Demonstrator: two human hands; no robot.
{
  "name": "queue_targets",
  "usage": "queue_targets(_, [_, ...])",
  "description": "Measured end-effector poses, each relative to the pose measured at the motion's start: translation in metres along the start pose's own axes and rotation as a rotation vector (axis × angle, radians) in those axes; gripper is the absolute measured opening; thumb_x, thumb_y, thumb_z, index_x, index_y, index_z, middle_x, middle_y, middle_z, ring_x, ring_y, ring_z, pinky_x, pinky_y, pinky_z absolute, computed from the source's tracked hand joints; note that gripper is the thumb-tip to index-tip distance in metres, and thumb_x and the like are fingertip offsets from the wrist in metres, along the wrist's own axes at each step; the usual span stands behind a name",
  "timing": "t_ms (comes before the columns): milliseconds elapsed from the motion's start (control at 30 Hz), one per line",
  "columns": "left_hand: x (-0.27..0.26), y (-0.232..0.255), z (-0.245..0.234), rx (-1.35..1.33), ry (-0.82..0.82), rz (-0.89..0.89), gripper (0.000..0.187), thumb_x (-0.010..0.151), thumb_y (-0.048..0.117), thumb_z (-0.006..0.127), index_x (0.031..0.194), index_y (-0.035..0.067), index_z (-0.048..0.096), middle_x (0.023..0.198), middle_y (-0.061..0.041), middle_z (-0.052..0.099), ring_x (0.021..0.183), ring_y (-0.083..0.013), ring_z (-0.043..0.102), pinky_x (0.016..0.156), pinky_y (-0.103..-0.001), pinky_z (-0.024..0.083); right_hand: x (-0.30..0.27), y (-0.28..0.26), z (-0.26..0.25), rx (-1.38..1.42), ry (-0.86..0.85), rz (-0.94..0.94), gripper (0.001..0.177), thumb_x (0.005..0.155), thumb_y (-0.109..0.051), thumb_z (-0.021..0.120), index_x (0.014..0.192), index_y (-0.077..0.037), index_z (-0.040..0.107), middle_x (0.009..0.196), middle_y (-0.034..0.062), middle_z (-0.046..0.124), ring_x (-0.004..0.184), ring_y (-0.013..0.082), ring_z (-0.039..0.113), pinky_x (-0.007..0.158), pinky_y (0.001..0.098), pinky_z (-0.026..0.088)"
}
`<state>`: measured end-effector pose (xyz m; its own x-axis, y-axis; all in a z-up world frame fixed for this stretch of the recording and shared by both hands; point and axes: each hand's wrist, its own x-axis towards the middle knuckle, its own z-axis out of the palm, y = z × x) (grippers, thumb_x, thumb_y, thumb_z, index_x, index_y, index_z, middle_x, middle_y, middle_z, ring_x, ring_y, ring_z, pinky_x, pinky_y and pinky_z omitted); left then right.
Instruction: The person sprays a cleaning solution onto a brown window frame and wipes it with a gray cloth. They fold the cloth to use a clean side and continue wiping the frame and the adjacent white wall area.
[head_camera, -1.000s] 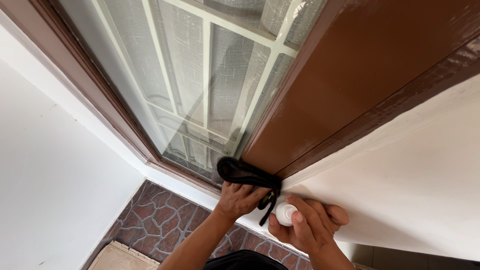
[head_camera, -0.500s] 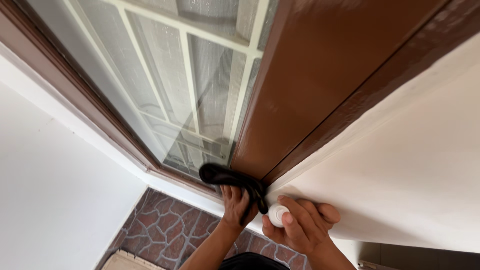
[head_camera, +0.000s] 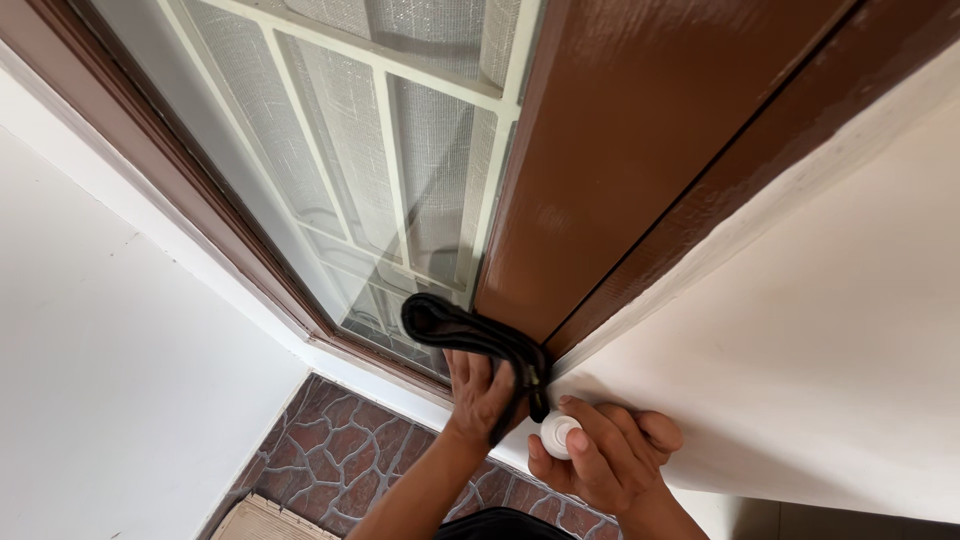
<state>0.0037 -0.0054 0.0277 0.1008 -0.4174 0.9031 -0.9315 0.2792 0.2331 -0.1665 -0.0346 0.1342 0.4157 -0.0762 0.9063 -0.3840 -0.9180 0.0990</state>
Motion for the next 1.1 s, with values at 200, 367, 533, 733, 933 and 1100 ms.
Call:
queue_targets(200, [-0.045,0.017,0.009,0.012,-0.071,-0.216,0.051,0.095,0.007,0.054,0.142,-0.009,0.043,0.152,-0.046,0.022,0.143,-0.0671,0.021,0.116,-0.076,0.022,0.002,0.003,-0.001,0.013,0.022,-0.022,0.073,0.096,-0.035,0.067,0.156,-0.01,0.032,0.094,0.0019,0.073,0.063,0.0108,0.061,0.08,0.034,0.029])
queue_targets(367, [-0.09,0.024,0.023,-0.134,-0.185,-0.621,0.046,0.097,0.009,0.055,0.136,-0.014,0.045,0.139,-0.042,0.032,0.13,-0.0611,0.033,0.108,-0.071,0.03,0.0,0.005,-0.002,0.033,0.035,-0.041,0.073,0.097,-0.034,0.069,0.156,-0.01,0.033,0.095,0.0025,0.073,0.063,0.0111,0.06,0.079,0.0334,0.028])
queue_targets(533, [-0.042,0.002,-0.003,0.07,-0.153,-0.022,0.026,0.092,0.019,0.066,0.117,0.011,0.062,0.127,-0.022,0.049,0.122,-0.0426,0.047,0.104,-0.063,0.037,-0.001,0.002,-0.001,0.028,0.044,-0.042,0.072,0.098,-0.035,0.067,0.156,-0.01,0.032,0.093,0.0017,0.073,0.063,0.011,0.061,0.08,0.034,0.029])
queue_targets(733, [0.024,-0.008,-0.017,0.085,-0.07,0.158,0.022,0.094,0.025,0.068,0.115,0.019,0.071,0.128,-0.013,0.053,0.125,-0.0363,0.05,0.109,-0.063,0.037,-0.003,0.0,0.001,0.027,0.045,-0.032,0.07,0.1,-0.039,0.061,0.156,-0.01,0.031,0.09,0.0018,0.073,0.061,0.0101,0.059,0.08,0.0337,0.03])
queue_targets(933, [0.009,0.005,-0.002,0.029,0.044,-0.05,0.046,0.093,0.019,0.066,0.132,0.0,0.051,0.142,-0.036,0.041,0.135,-0.0567,0.038,0.114,-0.075,0.026,-0.003,0.0,0.002,0.006,0.045,-0.025,0.07,0.101,-0.039,0.064,0.157,-0.011,0.031,0.089,0.0006,0.072,0.06,0.0095,0.057,0.08,0.0328,0.028])
queue_targets(1100, [-0.022,0.01,0.005,0.001,0.028,-0.118,0.047,0.091,0.012,0.064,0.133,-0.004,0.051,0.142,-0.04,0.039,0.133,-0.0619,0.037,0.11,-0.077,0.025,0.003,-0.003,0.002,-0.007,0.046,-0.025,0.069,0.101,-0.038,0.064,0.157,-0.012,0.032,0.088,0.0002,0.072,0.06,0.0088,0.056,0.08,0.0332,0.028])
